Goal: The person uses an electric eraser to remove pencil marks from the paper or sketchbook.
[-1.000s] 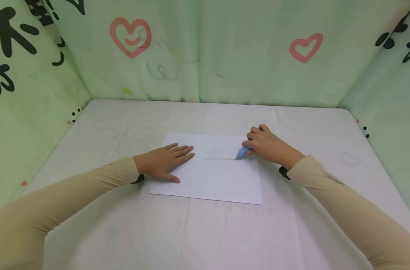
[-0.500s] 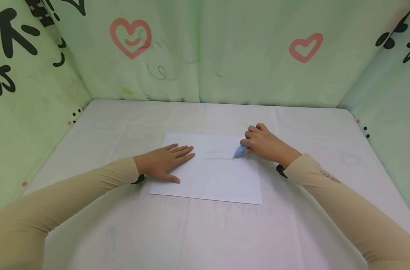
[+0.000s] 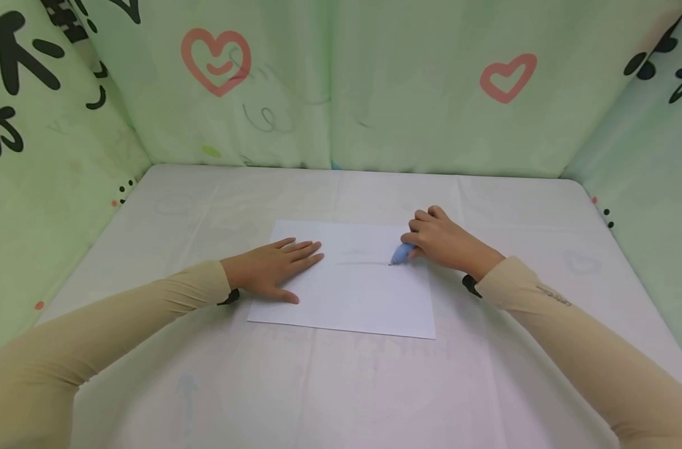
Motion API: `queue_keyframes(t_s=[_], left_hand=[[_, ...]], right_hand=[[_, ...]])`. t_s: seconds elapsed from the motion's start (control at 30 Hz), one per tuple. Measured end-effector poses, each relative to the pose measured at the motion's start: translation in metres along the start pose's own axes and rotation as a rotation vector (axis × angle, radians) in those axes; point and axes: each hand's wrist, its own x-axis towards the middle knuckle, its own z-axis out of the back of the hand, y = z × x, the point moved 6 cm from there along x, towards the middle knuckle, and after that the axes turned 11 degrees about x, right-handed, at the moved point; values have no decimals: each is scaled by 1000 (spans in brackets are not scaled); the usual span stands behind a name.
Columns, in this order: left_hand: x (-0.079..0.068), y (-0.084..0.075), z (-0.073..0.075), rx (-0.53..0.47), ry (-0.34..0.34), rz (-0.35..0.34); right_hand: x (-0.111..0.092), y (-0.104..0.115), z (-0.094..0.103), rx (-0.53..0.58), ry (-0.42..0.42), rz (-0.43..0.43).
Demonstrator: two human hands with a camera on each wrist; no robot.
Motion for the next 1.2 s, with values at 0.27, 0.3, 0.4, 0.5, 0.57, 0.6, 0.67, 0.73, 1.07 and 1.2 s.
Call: queue_keyframes(t_s=[0.27,0.3,0.4,0.5,0.57,0.6,0.67,0.73,1.07,1.2], left_hand=[[1,1,-2,7,-2,-5],[2,1,-2,10,0,-5],[3,2,-4,17,-3,-3],[3,3,-5,18,-6,-2],[3,4,-6,19,-7,-1],[3,4,-6,17,-8,-2],[3,3,-6,15,-14,-4],[3,3,-6,8,-13,-5],[3,2,-5,16,-4,-3],[2,2,-3,10,-4,2]], right_hand=[[7,-2,-3,11,41,-30],[7,-2,-3,8,46,-31],[5,0,-2,-5,54,-22],[3,2,0,-5,55,-6],[3,3,1,3,54,0],[3,3,1,6,55,-2],[4,3,0,11,46,-2],[5,2,0,12,35,-7],[3,-4,-2,43,99,-39],[1,-4,-2,43,119,-36]])
